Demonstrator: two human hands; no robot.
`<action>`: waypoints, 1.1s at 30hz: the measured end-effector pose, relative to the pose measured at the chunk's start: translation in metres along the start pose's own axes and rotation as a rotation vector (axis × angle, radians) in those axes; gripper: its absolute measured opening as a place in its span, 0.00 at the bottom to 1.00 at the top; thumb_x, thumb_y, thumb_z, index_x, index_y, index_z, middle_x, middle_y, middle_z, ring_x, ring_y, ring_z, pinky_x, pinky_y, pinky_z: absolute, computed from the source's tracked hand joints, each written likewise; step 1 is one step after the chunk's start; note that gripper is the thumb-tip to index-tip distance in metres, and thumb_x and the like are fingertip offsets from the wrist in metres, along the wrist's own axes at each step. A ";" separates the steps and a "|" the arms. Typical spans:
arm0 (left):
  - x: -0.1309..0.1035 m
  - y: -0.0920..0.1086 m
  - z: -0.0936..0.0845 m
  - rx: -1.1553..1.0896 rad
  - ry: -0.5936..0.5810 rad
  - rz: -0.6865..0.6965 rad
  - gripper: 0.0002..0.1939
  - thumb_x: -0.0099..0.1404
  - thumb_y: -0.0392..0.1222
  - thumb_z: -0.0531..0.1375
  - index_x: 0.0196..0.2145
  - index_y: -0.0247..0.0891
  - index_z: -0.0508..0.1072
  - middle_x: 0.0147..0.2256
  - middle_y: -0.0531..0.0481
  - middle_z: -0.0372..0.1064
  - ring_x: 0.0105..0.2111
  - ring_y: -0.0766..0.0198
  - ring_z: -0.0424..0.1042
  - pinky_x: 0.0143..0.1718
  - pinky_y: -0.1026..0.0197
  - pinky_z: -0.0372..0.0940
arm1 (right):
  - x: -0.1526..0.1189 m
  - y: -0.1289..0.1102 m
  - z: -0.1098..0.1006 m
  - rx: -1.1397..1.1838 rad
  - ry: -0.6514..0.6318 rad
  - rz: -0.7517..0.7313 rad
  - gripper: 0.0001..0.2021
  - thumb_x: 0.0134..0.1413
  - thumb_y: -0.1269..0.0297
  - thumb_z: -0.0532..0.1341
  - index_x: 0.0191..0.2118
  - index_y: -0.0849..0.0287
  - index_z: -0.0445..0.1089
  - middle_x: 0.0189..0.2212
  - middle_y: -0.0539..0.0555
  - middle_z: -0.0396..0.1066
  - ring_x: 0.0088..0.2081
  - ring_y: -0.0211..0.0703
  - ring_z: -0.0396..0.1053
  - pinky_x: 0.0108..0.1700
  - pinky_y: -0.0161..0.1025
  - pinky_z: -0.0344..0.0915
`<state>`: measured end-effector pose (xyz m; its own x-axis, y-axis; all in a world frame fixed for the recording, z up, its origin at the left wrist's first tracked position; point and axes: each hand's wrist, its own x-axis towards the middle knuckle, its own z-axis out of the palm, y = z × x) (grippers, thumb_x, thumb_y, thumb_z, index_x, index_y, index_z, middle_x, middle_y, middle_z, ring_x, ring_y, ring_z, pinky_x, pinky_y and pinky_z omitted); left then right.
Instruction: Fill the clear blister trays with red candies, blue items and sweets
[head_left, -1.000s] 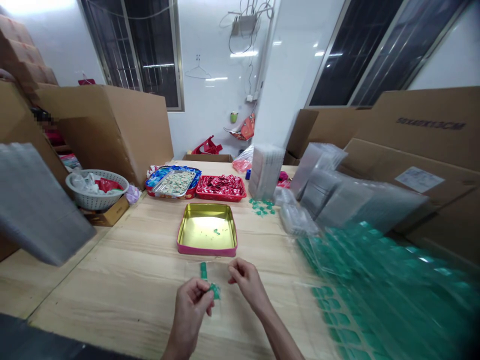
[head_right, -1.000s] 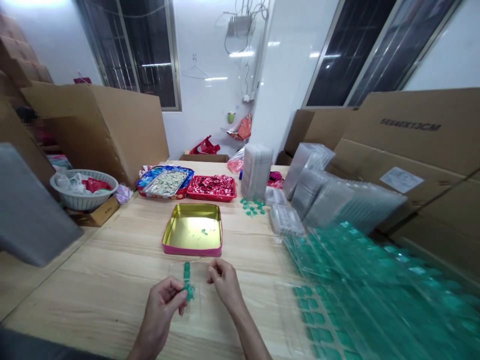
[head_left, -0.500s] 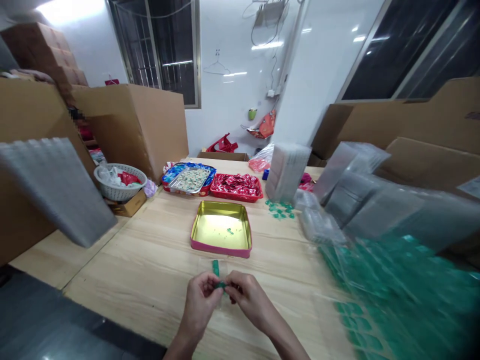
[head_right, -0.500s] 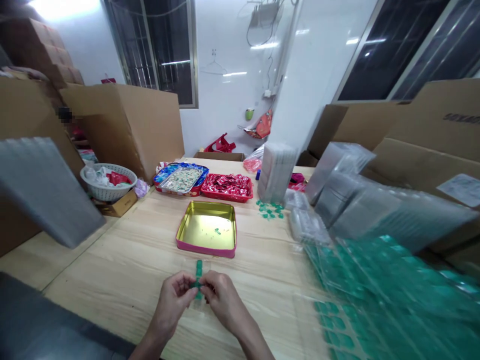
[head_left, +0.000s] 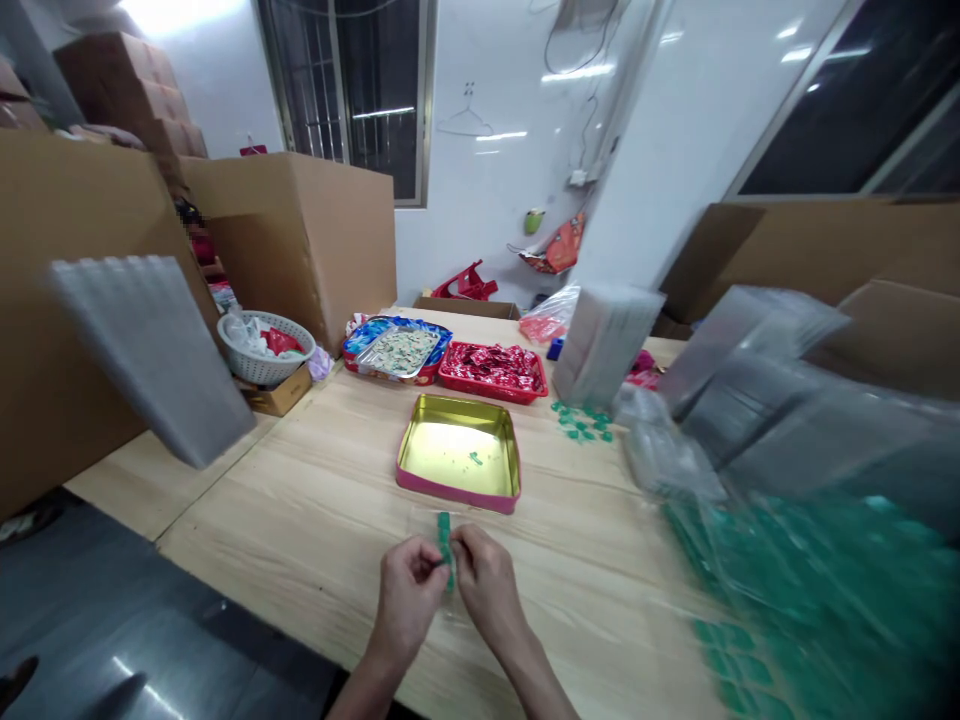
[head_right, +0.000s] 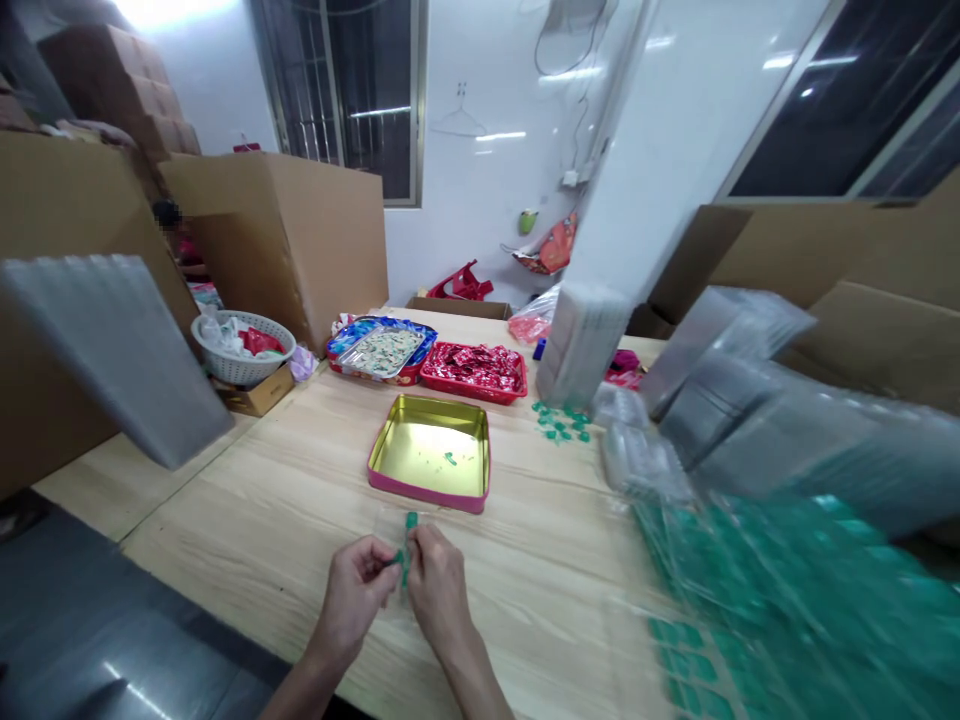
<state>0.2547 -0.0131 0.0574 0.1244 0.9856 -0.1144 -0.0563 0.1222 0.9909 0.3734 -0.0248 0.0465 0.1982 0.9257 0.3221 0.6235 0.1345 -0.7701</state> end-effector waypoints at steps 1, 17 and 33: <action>0.000 0.002 -0.001 -0.076 -0.011 -0.042 0.05 0.44 0.35 0.61 0.21 0.36 0.66 0.15 0.58 0.61 0.15 0.71 0.58 0.17 0.67 0.52 | 0.002 0.001 -0.001 0.076 0.018 0.064 0.08 0.51 0.70 0.53 0.24 0.59 0.65 0.20 0.50 0.65 0.24 0.40 0.64 0.28 0.36 0.57; 0.000 0.013 -0.008 -0.224 -0.065 -0.077 0.05 0.42 0.33 0.63 0.21 0.33 0.69 0.18 0.57 0.64 0.17 0.73 0.58 0.18 0.69 0.53 | 0.000 -0.018 -0.029 0.749 -0.452 0.405 0.10 0.42 0.64 0.65 0.33 0.63 0.72 0.20 0.50 0.71 0.22 0.36 0.67 0.27 0.33 0.64; -0.002 0.013 -0.006 -0.144 -0.095 -0.062 0.05 0.43 0.33 0.62 0.22 0.34 0.69 0.16 0.56 0.65 0.16 0.71 0.61 0.16 0.68 0.56 | -0.015 -0.018 -0.006 0.203 -0.149 0.158 0.06 0.41 0.75 0.52 0.20 0.58 0.59 0.15 0.47 0.62 0.19 0.36 0.62 0.22 0.31 0.55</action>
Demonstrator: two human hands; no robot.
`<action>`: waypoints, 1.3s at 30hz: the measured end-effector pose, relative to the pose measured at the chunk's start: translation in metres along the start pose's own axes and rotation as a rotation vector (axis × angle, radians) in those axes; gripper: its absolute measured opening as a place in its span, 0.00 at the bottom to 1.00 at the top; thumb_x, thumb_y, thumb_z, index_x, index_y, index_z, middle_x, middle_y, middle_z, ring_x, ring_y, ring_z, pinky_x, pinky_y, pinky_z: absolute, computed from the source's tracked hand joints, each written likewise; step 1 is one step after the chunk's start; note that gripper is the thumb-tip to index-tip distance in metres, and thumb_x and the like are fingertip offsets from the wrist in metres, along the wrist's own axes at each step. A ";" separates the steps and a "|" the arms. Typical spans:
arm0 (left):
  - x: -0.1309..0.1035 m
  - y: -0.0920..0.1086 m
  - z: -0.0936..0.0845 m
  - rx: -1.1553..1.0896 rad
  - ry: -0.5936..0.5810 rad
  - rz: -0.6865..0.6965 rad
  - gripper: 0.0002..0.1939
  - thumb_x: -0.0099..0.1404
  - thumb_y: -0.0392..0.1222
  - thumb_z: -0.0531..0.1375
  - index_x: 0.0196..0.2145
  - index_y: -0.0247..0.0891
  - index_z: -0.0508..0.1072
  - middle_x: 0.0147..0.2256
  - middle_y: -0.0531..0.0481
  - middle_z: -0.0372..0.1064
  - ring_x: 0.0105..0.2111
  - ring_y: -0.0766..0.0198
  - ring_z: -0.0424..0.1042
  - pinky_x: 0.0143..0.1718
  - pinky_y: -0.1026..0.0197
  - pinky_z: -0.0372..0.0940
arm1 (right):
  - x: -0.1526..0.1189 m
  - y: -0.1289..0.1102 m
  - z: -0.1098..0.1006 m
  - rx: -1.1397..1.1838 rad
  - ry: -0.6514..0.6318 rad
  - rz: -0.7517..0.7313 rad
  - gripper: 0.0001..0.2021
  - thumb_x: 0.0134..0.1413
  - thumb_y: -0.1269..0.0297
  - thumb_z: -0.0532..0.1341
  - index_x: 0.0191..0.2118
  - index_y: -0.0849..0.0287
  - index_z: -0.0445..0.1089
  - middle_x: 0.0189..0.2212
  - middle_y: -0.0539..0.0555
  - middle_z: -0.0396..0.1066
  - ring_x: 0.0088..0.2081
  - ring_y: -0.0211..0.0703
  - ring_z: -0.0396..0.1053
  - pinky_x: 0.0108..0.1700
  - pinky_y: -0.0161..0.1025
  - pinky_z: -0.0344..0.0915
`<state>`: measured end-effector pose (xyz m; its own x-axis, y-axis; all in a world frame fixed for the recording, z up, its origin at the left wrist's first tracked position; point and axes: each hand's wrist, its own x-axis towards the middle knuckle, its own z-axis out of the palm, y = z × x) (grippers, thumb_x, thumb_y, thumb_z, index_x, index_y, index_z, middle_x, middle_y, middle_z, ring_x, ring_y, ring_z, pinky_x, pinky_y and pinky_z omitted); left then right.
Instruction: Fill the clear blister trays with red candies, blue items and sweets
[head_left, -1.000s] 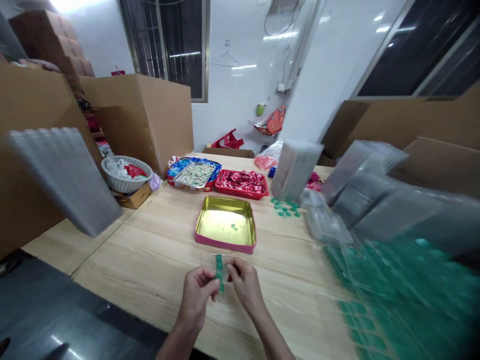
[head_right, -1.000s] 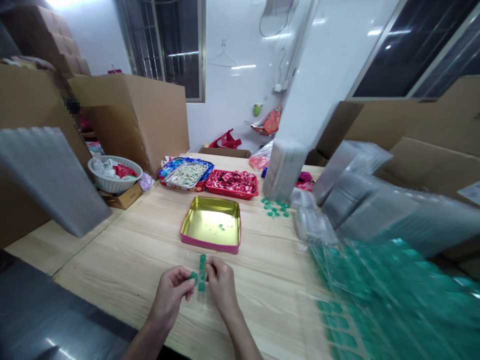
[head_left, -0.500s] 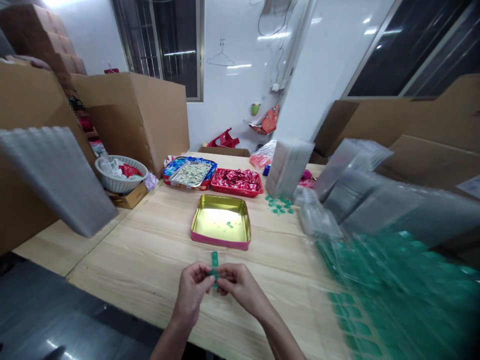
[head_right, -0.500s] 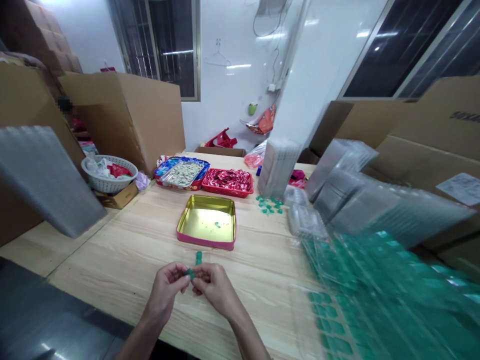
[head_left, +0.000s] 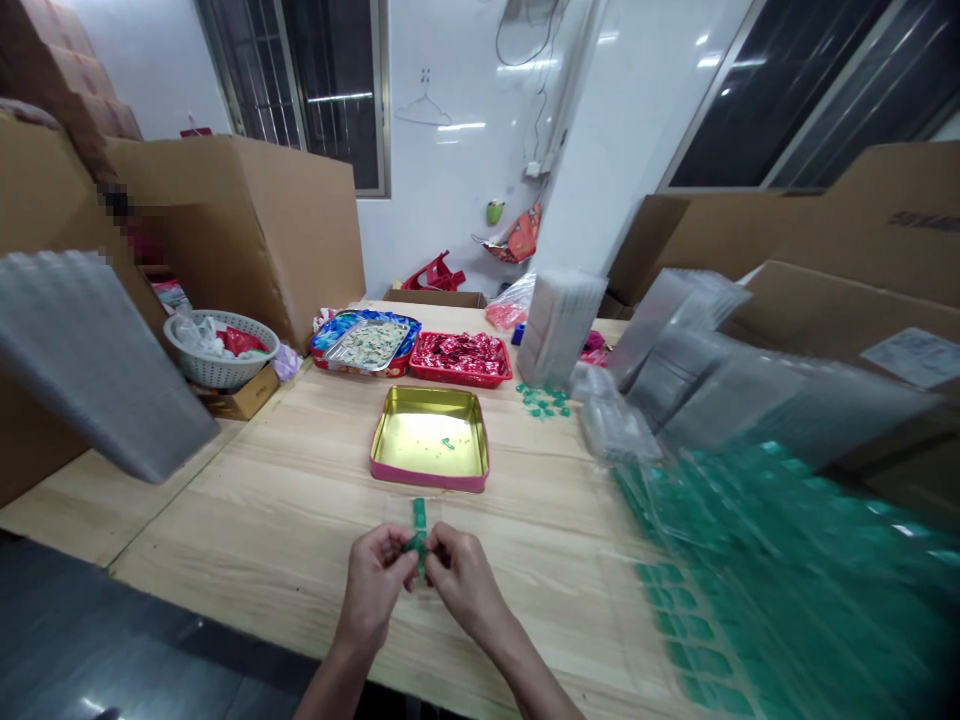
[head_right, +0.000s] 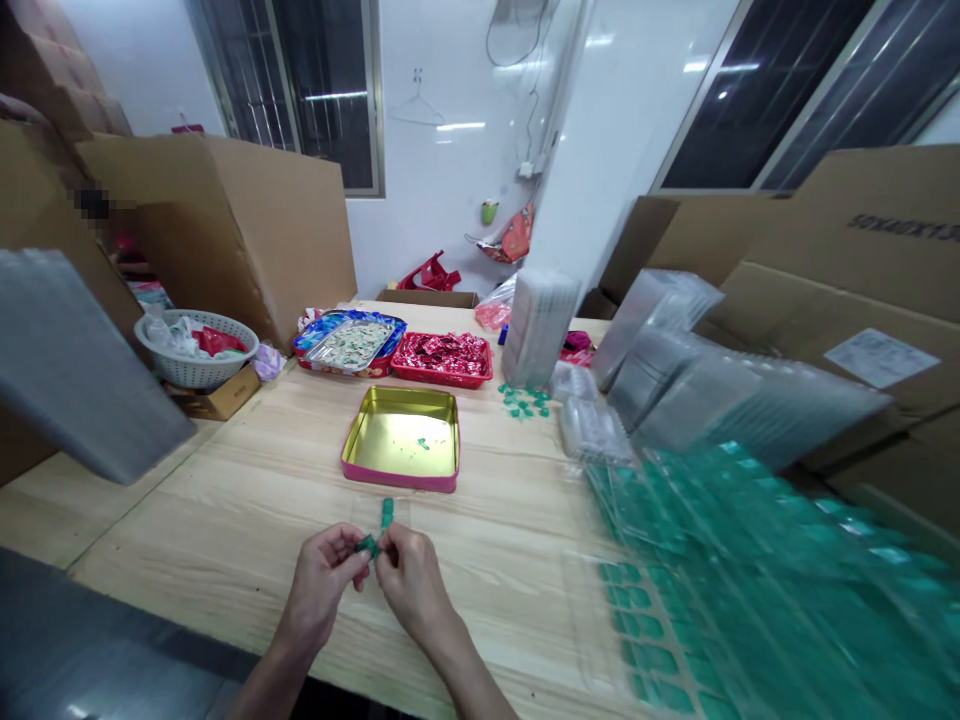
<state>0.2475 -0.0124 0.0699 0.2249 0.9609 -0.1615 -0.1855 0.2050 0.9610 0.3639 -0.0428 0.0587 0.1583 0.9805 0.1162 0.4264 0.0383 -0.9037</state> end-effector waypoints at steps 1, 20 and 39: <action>0.000 0.001 0.000 -0.015 0.005 -0.002 0.05 0.42 0.33 0.62 0.21 0.34 0.69 0.16 0.56 0.65 0.16 0.71 0.61 0.16 0.69 0.56 | -0.001 0.001 0.002 -0.062 0.045 -0.067 0.07 0.42 0.75 0.51 0.21 0.58 0.59 0.16 0.48 0.62 0.20 0.37 0.61 0.23 0.32 0.54; 0.001 0.004 -0.003 -0.282 -0.035 -0.263 0.14 0.36 0.33 0.68 0.25 0.34 0.72 0.18 0.56 0.68 0.15 0.70 0.65 0.16 0.68 0.53 | 0.002 0.012 -0.020 0.813 -0.029 0.257 0.08 0.33 0.72 0.55 0.15 0.62 0.70 0.21 0.51 0.67 0.22 0.34 0.63 0.24 0.31 0.61; 0.001 -0.011 0.005 0.044 0.000 -0.037 0.07 0.42 0.35 0.63 0.23 0.33 0.70 0.15 0.57 0.64 0.14 0.72 0.59 0.13 0.70 0.52 | -0.002 0.009 -0.017 0.389 -0.190 0.157 0.06 0.45 0.65 0.60 0.23 0.60 0.66 0.20 0.47 0.66 0.23 0.37 0.67 0.27 0.33 0.63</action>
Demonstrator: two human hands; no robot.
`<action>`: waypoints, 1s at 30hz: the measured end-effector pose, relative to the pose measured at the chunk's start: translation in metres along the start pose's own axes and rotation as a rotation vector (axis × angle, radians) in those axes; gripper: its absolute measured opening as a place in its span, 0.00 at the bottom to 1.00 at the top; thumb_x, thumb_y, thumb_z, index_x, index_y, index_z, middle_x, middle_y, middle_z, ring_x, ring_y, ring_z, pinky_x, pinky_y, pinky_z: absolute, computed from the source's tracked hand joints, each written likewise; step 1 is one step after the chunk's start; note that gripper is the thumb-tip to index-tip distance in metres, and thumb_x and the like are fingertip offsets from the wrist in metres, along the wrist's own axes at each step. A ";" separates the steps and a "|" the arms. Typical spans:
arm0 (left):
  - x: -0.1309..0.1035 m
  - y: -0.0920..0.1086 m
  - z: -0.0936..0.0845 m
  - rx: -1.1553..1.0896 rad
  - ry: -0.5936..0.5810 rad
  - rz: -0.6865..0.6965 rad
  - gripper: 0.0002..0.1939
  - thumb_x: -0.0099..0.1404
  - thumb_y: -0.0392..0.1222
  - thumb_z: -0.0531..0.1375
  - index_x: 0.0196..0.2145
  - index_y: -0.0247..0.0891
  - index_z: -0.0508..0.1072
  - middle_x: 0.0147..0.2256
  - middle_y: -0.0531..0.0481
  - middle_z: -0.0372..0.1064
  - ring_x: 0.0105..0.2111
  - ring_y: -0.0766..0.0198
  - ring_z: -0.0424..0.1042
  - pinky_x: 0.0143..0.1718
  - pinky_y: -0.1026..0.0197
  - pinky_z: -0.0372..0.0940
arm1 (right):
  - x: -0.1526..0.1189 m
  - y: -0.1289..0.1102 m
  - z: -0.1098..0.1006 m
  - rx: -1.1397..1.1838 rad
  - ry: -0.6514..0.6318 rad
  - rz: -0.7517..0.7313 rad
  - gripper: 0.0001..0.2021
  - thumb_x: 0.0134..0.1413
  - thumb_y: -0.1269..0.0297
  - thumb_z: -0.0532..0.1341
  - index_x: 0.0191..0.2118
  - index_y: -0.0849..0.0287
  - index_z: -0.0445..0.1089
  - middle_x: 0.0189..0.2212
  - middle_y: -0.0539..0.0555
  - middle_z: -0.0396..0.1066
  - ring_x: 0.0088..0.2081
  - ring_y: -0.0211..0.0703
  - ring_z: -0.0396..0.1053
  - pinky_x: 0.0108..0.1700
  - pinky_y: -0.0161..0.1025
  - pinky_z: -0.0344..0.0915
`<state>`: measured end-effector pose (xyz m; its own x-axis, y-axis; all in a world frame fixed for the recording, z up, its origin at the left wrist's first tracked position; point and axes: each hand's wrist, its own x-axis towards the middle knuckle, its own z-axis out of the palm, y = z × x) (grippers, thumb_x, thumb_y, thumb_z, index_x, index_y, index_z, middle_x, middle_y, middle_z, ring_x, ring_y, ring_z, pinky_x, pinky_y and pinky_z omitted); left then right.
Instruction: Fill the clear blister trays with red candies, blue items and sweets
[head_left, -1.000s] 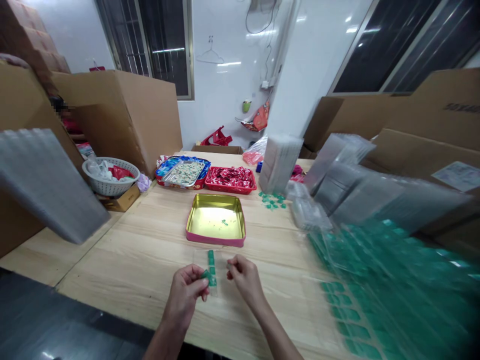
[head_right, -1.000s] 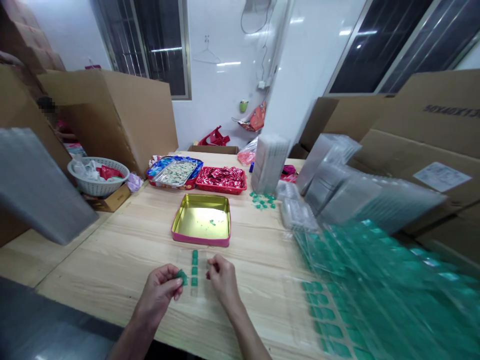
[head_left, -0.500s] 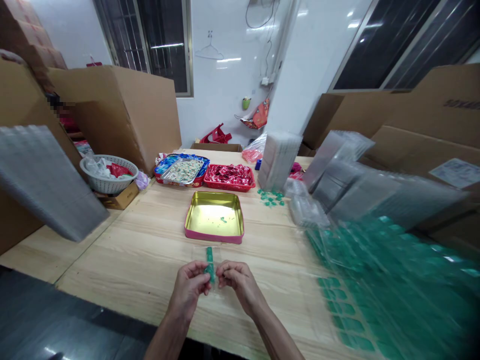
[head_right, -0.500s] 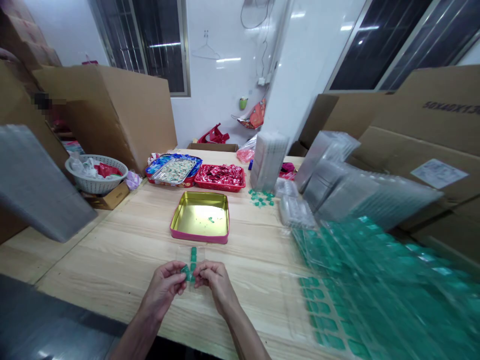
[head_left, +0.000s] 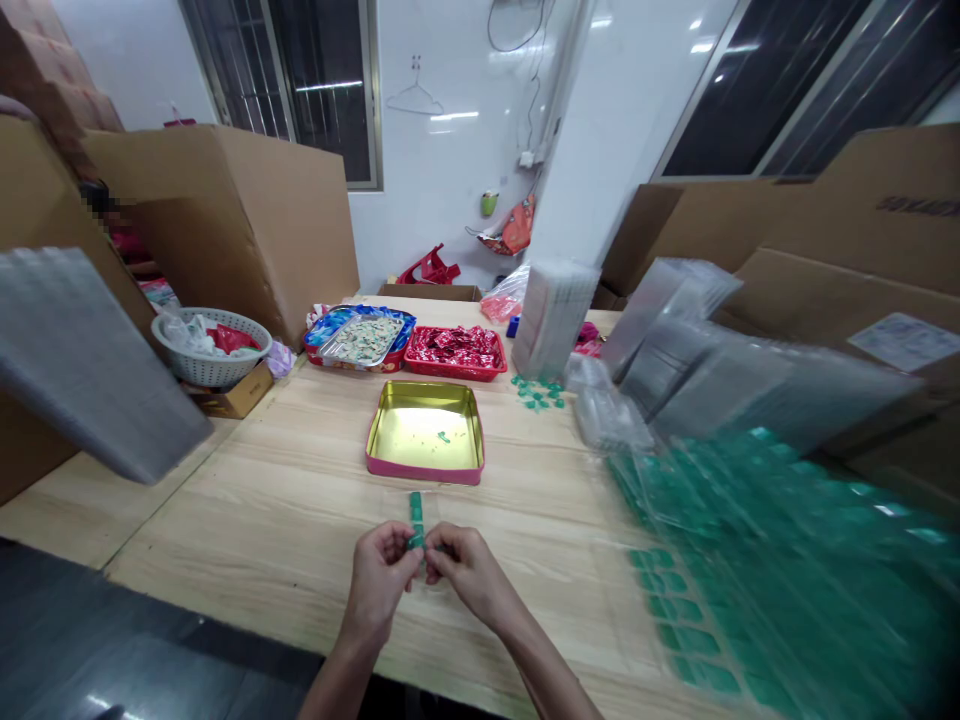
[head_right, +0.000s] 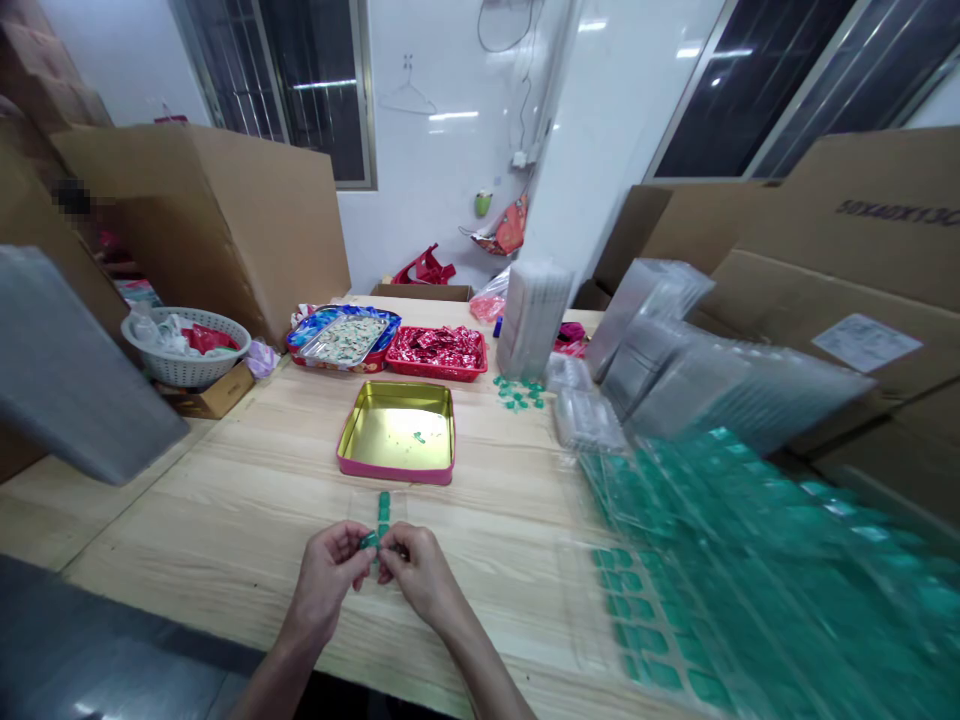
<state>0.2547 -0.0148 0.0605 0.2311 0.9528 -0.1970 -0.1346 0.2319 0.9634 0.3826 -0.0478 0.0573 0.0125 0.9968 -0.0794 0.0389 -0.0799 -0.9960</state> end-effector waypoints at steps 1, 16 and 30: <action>0.000 -0.002 -0.001 0.015 0.000 0.008 0.07 0.42 0.35 0.63 0.23 0.33 0.70 0.15 0.57 0.64 0.14 0.72 0.58 0.13 0.70 0.52 | 0.000 -0.001 -0.001 -0.021 -0.007 0.001 0.05 0.45 0.65 0.59 0.23 0.60 0.66 0.19 0.47 0.65 0.22 0.37 0.67 0.27 0.33 0.63; 0.005 -0.003 0.003 0.009 0.033 -0.019 0.05 0.40 0.35 0.62 0.19 0.34 0.69 0.13 0.58 0.61 0.13 0.72 0.57 0.13 0.69 0.52 | -0.003 0.018 0.028 -0.692 0.364 -0.482 0.10 0.52 0.77 0.48 0.27 0.57 0.60 0.25 0.51 0.62 0.27 0.40 0.62 0.29 0.35 0.59; -0.004 0.004 -0.003 -0.110 -0.082 -0.160 0.10 0.39 0.38 0.67 0.19 0.33 0.71 0.12 0.56 0.63 0.12 0.73 0.56 0.13 0.69 0.50 | 0.003 0.000 -0.014 0.136 -0.014 0.046 0.13 0.43 0.56 0.66 0.29 0.63 0.73 0.22 0.50 0.70 0.23 0.36 0.66 0.28 0.35 0.65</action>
<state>0.2503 -0.0174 0.0651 0.3352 0.8840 -0.3257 -0.1936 0.4030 0.8945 0.3964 -0.0447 0.0572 -0.0026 0.9922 -0.1249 -0.0967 -0.1246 -0.9875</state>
